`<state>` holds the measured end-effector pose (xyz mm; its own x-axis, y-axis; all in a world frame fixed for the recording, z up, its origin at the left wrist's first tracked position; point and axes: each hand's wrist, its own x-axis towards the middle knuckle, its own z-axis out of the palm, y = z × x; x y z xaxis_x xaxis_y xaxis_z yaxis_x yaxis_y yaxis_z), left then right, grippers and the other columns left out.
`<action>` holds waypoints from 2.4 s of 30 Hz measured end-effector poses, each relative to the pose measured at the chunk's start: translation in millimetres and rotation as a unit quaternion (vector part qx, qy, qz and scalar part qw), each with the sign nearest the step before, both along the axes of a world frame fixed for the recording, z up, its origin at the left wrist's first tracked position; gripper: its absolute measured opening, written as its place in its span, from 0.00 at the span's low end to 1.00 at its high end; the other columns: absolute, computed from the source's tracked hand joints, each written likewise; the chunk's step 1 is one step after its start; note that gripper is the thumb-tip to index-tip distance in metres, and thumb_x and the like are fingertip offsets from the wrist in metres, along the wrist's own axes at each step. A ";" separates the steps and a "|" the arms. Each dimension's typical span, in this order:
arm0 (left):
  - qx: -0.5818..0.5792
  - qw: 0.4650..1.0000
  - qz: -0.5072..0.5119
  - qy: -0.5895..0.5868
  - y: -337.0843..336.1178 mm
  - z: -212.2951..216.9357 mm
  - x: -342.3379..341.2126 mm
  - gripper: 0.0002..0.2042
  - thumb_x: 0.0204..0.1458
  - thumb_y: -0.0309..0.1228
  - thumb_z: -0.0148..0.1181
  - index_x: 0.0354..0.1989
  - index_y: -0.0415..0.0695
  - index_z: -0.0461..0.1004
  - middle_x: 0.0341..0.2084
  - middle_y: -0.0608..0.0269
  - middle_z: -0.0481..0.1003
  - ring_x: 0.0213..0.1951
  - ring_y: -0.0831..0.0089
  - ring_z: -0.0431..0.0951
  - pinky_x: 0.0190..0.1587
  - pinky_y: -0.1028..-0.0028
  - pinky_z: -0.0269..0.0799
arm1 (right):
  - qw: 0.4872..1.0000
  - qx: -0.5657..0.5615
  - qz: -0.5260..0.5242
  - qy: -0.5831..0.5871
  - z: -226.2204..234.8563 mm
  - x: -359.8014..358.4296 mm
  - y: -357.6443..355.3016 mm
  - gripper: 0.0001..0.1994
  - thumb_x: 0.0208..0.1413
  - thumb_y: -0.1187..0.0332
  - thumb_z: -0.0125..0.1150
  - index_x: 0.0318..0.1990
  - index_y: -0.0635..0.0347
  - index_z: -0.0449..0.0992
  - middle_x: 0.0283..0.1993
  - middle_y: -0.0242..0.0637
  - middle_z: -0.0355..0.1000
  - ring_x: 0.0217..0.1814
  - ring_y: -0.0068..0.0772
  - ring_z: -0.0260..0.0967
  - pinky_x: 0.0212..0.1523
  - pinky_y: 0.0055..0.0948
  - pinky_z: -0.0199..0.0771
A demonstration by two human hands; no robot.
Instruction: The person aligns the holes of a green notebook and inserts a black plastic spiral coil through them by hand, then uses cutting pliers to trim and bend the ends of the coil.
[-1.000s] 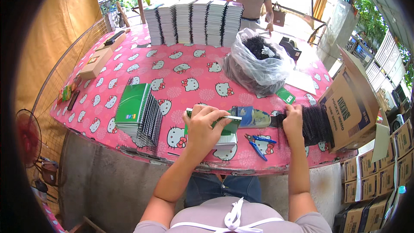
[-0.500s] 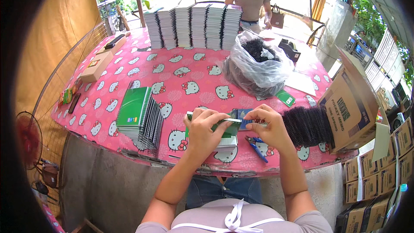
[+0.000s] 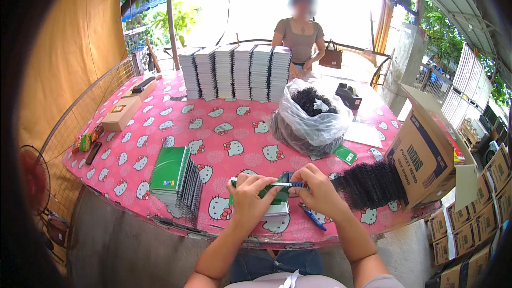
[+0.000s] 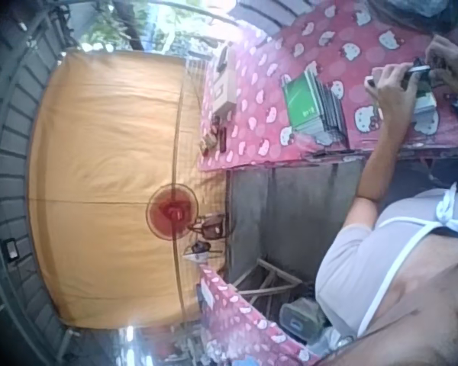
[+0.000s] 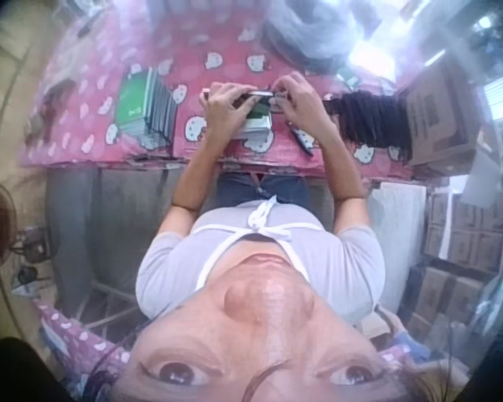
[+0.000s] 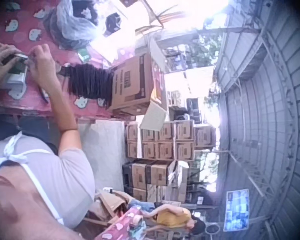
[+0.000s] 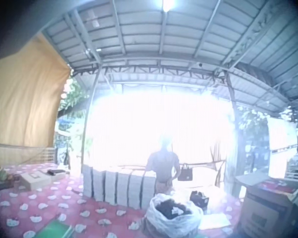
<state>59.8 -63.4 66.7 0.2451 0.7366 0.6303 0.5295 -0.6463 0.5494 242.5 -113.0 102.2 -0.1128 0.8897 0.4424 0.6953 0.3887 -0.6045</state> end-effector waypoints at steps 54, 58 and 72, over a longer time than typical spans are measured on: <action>0.003 0.999 -0.042 -0.016 8.8 -2.0 -12.4 0.16 0.35 0.39 0.72 0.29 0.43 0.76 0.28 0.63 0.76 0.38 0.64 0.73 0.46 0.61 0.63 | 0.833 0.009 0.146 0.534 -45.5 73.1 52.0 0.15 0.40 0.72 0.61 0.37 0.63 0.66 0.39 0.43 0.73 0.41 0.43 0.73 0.38 0.40 0.72; -0.034 0.998 -0.059 0.001 11.8 1.7 -12.6 0.16 0.36 0.41 0.71 0.30 0.45 0.77 0.29 0.66 0.77 0.40 0.66 0.73 0.48 0.63 0.62 | 0.979 -0.090 -0.076 -0.166 -15.9 68.8 65.1 0.17 0.41 0.68 0.65 0.39 0.62 0.70 0.37 0.41 0.74 0.38 0.40 0.72 0.40 0.36 0.71; -0.075 0.986 -0.052 -0.143 10.6 -4.4 -25.1 0.16 0.36 0.25 0.71 0.37 0.43 0.76 0.37 0.62 0.73 0.40 0.72 0.74 0.40 0.74 0.71 | 0.999 0.010 0.036 -0.032 -10.1 39.8 74.9 0.18 0.34 0.77 0.61 0.38 0.59 0.69 0.28 0.35 0.70 0.31 0.34 0.69 0.35 0.31 0.70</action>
<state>34.7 -52.8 62.3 0.1525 0.8070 0.5704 0.2745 -0.5891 0.7600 282.2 -38.1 92.1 -0.2049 0.8698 0.4489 0.7028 0.4499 -0.5510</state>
